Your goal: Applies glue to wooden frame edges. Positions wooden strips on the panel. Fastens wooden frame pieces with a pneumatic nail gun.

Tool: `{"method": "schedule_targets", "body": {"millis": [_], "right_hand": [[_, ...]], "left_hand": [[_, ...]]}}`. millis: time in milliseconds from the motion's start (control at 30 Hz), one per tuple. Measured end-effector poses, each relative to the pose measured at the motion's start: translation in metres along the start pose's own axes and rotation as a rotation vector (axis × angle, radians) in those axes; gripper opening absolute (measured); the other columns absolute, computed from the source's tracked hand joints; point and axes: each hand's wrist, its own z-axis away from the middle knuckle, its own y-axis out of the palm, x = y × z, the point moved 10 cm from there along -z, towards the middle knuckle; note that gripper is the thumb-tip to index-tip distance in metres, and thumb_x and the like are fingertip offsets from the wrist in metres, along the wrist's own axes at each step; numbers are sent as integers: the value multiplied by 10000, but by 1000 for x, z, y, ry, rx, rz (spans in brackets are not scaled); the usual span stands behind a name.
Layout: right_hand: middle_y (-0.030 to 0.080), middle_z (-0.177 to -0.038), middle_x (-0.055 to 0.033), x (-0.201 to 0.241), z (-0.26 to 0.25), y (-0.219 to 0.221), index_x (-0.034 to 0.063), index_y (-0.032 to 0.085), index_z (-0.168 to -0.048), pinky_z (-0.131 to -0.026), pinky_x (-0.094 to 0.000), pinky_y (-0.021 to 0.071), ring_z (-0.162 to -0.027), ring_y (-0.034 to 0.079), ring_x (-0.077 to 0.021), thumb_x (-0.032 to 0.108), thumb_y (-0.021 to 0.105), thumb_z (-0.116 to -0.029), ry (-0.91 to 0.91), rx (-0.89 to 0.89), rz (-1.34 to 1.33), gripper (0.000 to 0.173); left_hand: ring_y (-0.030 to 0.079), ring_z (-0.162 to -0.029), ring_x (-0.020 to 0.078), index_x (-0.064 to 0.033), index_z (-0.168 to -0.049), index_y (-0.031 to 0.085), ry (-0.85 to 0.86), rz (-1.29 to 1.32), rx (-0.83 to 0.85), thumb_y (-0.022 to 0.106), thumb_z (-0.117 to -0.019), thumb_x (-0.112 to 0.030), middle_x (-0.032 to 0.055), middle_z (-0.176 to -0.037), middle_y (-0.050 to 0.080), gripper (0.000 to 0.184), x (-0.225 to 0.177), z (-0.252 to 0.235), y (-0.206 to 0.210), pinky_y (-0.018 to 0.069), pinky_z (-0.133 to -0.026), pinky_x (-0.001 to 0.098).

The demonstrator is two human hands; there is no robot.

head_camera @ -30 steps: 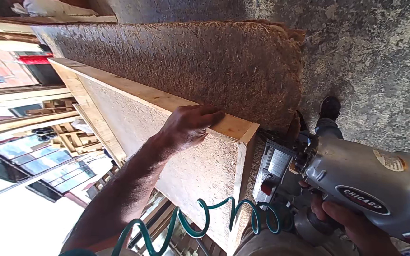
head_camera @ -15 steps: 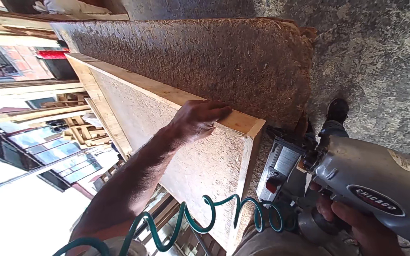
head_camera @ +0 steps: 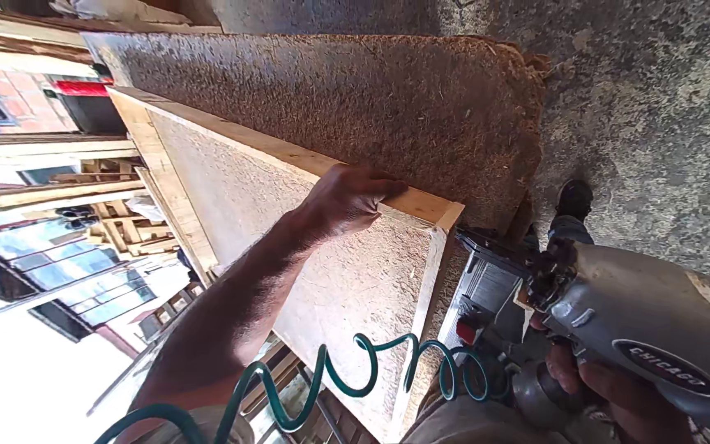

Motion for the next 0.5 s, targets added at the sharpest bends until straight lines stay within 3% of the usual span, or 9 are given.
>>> {"method": "schedule_targets", "body": {"millis": [133, 367, 500], "right_hand": [[731, -845, 55, -1, 1, 2, 206, 736, -1173, -737, -240, 585, -743, 682, -41, 271, 635, -996, -3, 8, 19, 214], [734, -898, 60, 1, 1, 0, 206, 721, -1229, -691, -217, 579, -707, 660, -23, 269, 686, -945, 51, -60, -4, 293], [704, -754, 64, -6, 0, -5, 189, 750, -1117, -714, -237, 584, -674, 666, -36, 303, 686, -944, 52, -90, 37, 217]], "left_hand": [[755, -1006, 216, -133, -1117, 788, 2, -20, -20, 652, -904, -99, 88, -1115, 773, 255, -2, 0, 0, 615, -837, 411], [756, -1008, 218, -139, -1106, 792, -19, -27, -28, 663, -892, -90, 83, -1117, 774, 255, 1, 1, 0, 617, -835, 415], [753, -1017, 209, -140, -1106, 792, -28, -20, -27, 671, -903, -109, 85, -1117, 773, 238, 2, 1, 0, 616, -855, 407]]}}
